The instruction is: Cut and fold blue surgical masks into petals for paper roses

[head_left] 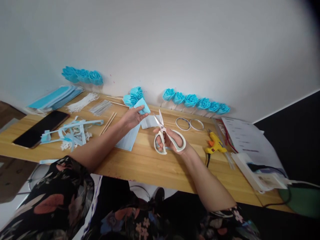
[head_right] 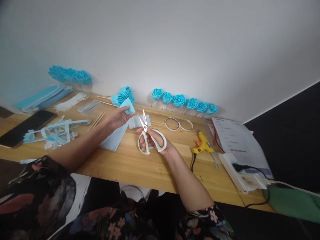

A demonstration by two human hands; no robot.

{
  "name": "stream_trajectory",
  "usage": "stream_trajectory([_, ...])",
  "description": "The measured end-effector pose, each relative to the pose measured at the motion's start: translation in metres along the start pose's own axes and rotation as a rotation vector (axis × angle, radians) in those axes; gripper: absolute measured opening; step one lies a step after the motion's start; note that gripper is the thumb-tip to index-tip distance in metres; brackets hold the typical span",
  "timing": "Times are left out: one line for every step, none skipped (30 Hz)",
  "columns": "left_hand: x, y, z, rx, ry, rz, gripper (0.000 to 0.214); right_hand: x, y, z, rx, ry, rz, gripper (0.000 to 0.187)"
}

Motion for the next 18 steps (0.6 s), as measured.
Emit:
stream_trajectory([0.000, 0.001, -0.001, 0.004, 0.002, 0.001, 0.013, -0.001, 0.000, 0.000, 0.000, 0.008, -0.006, 0.056])
stream_trajectory([-0.001, 0.001, -0.001, 0.008, 0.004, 0.000, 0.013, -0.001, -0.001, 0.001, -0.002, 0.017, -0.011, 0.056])
stream_trajectory([-0.001, 0.001, -0.002, 0.009, 0.007, 0.000, 0.013, -0.001, -0.001, 0.002, -0.005, 0.024, -0.017, 0.056])
stream_trajectory([-0.002, 0.001, -0.003, 0.011, 0.010, 0.000, 0.013, -0.001, -0.002, 0.003, -0.010, 0.028, -0.023, 0.056])
stream_trajectory([-0.002, 0.001, -0.003, 0.013, 0.012, 0.000, 0.013, -0.001, -0.003, 0.005, -0.014, 0.029, -0.026, 0.057])
stream_trajectory([-0.002, 0.001, -0.004, 0.013, 0.014, -0.001, 0.013, 0.000, -0.003, 0.006, -0.018, 0.029, -0.027, 0.057])
stream_trajectory([-0.001, 0.001, -0.004, 0.011, 0.017, -0.004, 0.013, 0.001, -0.004, 0.008, -0.020, 0.028, -0.025, 0.058])
stream_trajectory([-0.001, 0.001, -0.005, 0.008, 0.020, -0.007, 0.013, 0.001, -0.004, 0.009, -0.021, 0.028, -0.021, 0.057])
stream_trajectory([-0.001, 0.001, -0.005, 0.004, 0.023, -0.011, 0.014, 0.002, -0.004, 0.009, -0.019, 0.031, -0.014, 0.057])
stream_trajectory([-0.001, 0.001, -0.005, 0.001, 0.025, -0.016, 0.015, 0.003, -0.004, 0.009, -0.017, 0.037, -0.010, 0.057])
stream_trajectory([-0.001, 0.000, -0.006, 0.000, 0.025, -0.024, 0.015, 0.003, -0.004, 0.009, -0.014, 0.042, -0.007, 0.057])
stream_trajectory([-0.001, 0.000, -0.007, 0.001, 0.022, -0.034, 0.015, 0.003, -0.004, 0.009, -0.012, 0.046, -0.007, 0.057])
stream_trajectory([-0.001, 0.001, -0.008, 0.003, 0.016, -0.042, 0.015, 0.003, -0.004, 0.008, -0.010, 0.051, -0.006, 0.057])
stream_trajectory([-0.002, 0.001, -0.008, 0.007, 0.008, -0.049, 0.014, 0.002, -0.004, 0.007, -0.010, 0.056, -0.004, 0.056])
stream_trajectory([-0.002, 0.002, -0.009, 0.012, 0.000, -0.055, 0.014, 0.003, -0.004, 0.007, -0.011, 0.060, 0.001, 0.056])
stream_trajectory([-0.003, 0.003, -0.011, 0.017, -0.008, -0.061, 0.014, 0.003, -0.004, 0.006, -0.013, 0.062, 0.007, 0.056])
stream_trajectory([-0.004, 0.004, -0.012, 0.023, -0.017, -0.065, 0.014, 0.003, -0.004, 0.006, -0.016, 0.063, 0.013, 0.057])
stream_trajectory([-0.005, 0.005, -0.013, 0.028, -0.024, -0.071, 0.014, 0.003, -0.003, 0.005, -0.019, 0.061, 0.019, 0.058])
Point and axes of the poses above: each hand's wrist, its own y-axis away from the middle knuckle, its own x-axis out of the back of the hand, z = x × y, the point moved 8 cm from there along -y, towards the middle knuckle, and after that the axes turned 6 degrees about y, right-handed, at the moved point
